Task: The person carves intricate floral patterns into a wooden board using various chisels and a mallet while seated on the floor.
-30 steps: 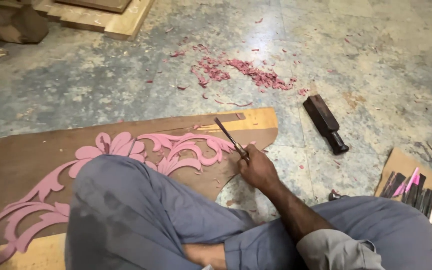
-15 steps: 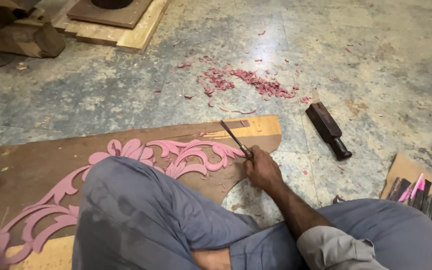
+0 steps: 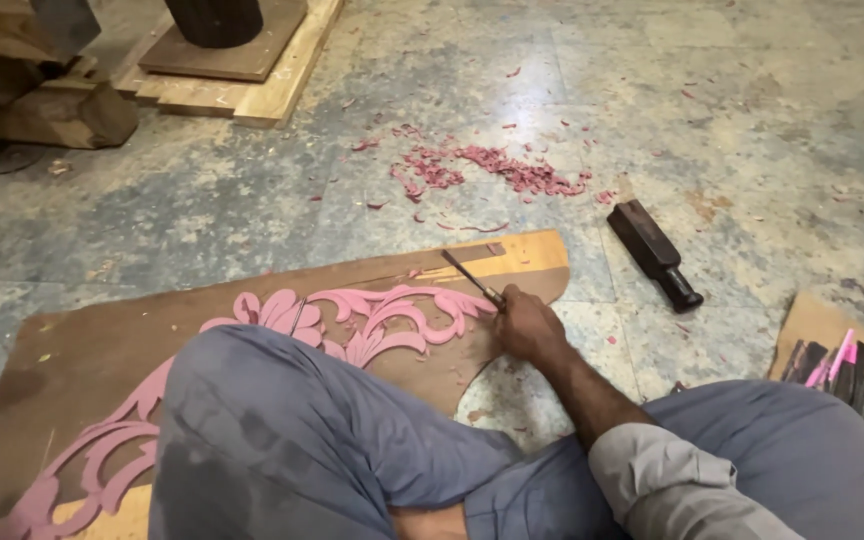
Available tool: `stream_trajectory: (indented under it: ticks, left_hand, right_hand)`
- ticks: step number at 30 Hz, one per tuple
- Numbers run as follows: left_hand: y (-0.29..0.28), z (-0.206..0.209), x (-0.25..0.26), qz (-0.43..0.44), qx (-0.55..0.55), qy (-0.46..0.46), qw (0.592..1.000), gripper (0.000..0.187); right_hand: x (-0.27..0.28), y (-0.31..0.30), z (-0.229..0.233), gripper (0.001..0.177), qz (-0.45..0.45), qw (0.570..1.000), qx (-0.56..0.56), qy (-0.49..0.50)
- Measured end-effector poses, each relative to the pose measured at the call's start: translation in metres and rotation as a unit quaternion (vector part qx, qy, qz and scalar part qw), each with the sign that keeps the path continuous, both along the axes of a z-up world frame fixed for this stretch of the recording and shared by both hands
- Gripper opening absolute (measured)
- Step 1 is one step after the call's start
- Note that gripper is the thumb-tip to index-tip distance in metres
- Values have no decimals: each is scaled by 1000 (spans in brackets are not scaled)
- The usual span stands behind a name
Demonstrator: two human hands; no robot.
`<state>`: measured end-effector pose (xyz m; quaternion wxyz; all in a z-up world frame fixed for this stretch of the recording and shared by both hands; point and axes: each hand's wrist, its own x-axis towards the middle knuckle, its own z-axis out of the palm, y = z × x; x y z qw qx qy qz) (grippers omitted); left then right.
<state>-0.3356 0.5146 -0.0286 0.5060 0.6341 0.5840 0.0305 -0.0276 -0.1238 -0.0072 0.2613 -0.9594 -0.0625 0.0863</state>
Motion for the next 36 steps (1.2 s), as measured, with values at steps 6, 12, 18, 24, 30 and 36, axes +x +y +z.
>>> stream_trajectory:
  ticks: [6,12,18,24,30,36]
  left_hand:
    - [-5,-20,8,-2,-11,-11,1000,73]
    - [6,-39,11,-25,-30,-37,999,74]
    - [-7,-39,15,-114,8,-23,993,70]
    - [-84,-4,56,-252,258,7,933,46]
    - [-257,140,144,-335,340,34,878,46]
    - [-388,141,223,-615,176,-33,768,64]
  right_hand:
    - [15,-26,-7,30,-76,997,-18,14]
    - [27,-49,-19,38,-134,990,-21,39]
    - [43,-65,-33,41,-203,979,24,4]
    - [63,-88,-32,30,-187,967,114,-127]
    - [60,-105,42,17,-304,872,383,31]
    - [78,-140,93,13,-294,864,407,27]
